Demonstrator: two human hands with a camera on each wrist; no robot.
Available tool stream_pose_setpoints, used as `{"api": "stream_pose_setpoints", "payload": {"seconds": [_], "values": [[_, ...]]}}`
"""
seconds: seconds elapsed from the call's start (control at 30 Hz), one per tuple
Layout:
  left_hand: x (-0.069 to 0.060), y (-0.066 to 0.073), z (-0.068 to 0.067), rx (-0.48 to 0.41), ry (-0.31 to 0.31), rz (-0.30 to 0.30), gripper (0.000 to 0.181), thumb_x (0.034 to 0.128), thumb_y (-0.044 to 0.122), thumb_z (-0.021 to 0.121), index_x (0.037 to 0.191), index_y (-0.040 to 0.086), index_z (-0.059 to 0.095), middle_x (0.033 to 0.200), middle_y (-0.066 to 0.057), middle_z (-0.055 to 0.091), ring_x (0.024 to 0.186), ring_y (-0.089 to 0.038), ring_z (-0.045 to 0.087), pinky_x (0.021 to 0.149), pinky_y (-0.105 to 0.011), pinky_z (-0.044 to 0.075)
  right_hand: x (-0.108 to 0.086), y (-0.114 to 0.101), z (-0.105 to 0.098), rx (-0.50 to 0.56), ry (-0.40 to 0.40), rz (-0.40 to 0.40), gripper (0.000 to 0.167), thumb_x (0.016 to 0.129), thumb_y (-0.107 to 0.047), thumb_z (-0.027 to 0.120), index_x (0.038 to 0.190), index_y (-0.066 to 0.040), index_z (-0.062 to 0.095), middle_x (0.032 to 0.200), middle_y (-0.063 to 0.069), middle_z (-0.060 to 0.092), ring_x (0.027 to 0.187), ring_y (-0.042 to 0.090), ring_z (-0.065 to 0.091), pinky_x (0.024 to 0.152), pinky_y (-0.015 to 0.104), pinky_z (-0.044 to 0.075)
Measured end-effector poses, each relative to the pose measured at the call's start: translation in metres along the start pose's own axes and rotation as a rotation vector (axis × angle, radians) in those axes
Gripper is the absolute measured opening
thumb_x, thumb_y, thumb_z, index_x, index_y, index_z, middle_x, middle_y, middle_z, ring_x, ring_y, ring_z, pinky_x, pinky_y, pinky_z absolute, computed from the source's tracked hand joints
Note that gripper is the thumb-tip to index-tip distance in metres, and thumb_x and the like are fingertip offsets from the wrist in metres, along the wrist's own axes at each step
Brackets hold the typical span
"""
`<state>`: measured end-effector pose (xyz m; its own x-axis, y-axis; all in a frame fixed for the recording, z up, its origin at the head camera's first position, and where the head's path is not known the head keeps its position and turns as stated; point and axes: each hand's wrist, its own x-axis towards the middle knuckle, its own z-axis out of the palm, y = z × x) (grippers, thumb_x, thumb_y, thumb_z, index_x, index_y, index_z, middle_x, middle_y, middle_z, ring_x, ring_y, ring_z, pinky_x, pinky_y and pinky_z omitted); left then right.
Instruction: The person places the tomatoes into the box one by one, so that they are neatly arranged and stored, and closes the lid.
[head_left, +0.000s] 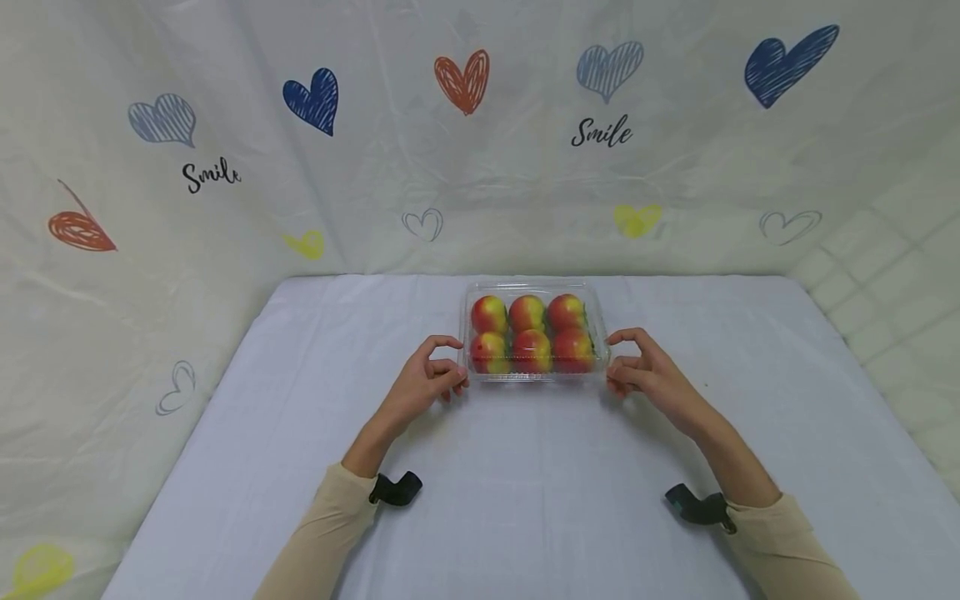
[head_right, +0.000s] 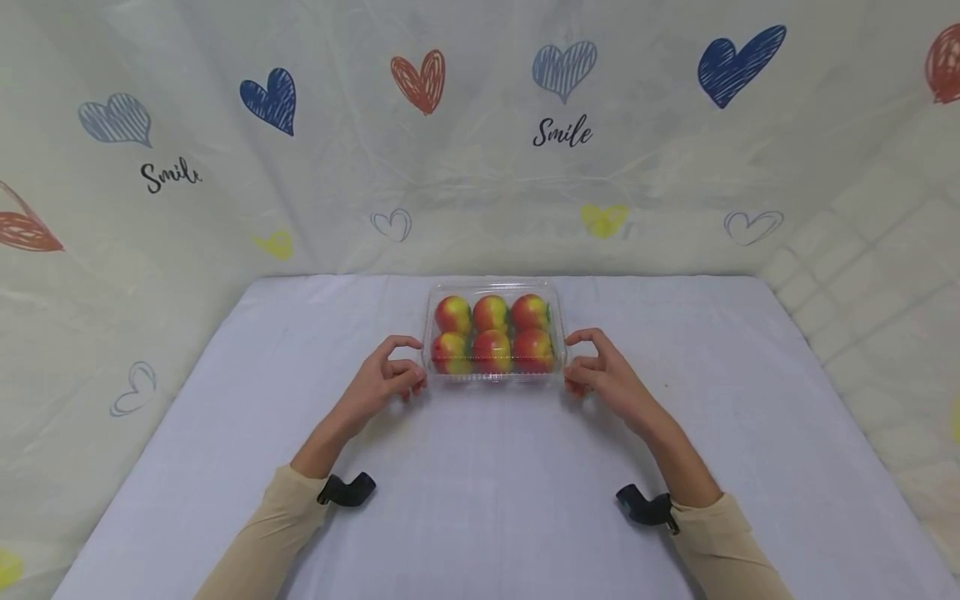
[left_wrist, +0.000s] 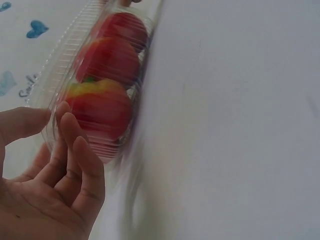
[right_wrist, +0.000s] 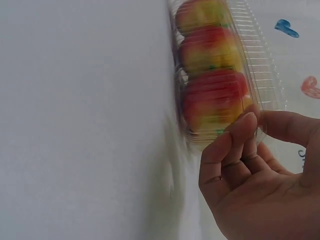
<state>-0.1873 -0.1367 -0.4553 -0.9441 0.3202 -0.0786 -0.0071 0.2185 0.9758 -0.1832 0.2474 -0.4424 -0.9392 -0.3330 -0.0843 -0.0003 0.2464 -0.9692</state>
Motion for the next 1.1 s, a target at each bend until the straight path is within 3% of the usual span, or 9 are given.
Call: {"api": "stream_pose_setpoints", "payload": {"seconds": [0.27,0.53,0.8,1.1], "values": [[0.000,-0.001,0.003,-0.043,0.015,0.009,0.045,0.0998,0.011,0.066,0.140,0.008,0.047,0.086,-0.002,0.073,0.077,-0.020,0.061,0.069,-0.026,0.055,-0.001,0.005,0.005,0.065,0.041,-0.041,0.036,0.104,-0.005,0.056,0.135,-0.002,0.038,0.073,-0.002,0.066,0.064,0.016,0.059,0.065,0.026,0.054],[0.000,-0.002,0.005,-0.081,0.039,0.011,0.040,0.0999,0.011,0.067,0.136,0.012,0.050,0.084,0.000,0.071,0.076,-0.023,0.058,0.069,-0.025,0.054,-0.003,0.007,0.010,0.137,0.097,-0.065,0.036,0.102,-0.002,0.058,0.134,-0.005,0.043,0.070,-0.002,0.064,0.059,0.017,0.054,0.062,0.027,0.051],[0.001,0.000,0.006,-0.088,0.060,0.000,0.041,0.0993,0.012,0.066,0.137,0.011,0.051,0.084,0.002,0.072,0.075,-0.019,0.058,0.070,-0.025,0.054,-0.003,0.004,0.015,0.174,0.139,-0.015,0.037,0.103,-0.005,0.058,0.137,-0.008,0.043,0.072,-0.003,0.065,0.063,0.013,0.055,0.061,0.026,0.051],[0.001,0.000,0.006,-0.105,0.079,-0.009,0.040,0.0992,0.012,0.065,0.137,0.011,0.052,0.083,0.003,0.072,0.073,-0.019,0.058,0.070,-0.026,0.055,-0.003,0.000,0.015,0.117,0.138,0.055,0.033,0.107,-0.016,0.053,0.138,-0.013,0.042,0.077,-0.004,0.065,0.072,0.013,0.058,0.069,0.024,0.056]]}}
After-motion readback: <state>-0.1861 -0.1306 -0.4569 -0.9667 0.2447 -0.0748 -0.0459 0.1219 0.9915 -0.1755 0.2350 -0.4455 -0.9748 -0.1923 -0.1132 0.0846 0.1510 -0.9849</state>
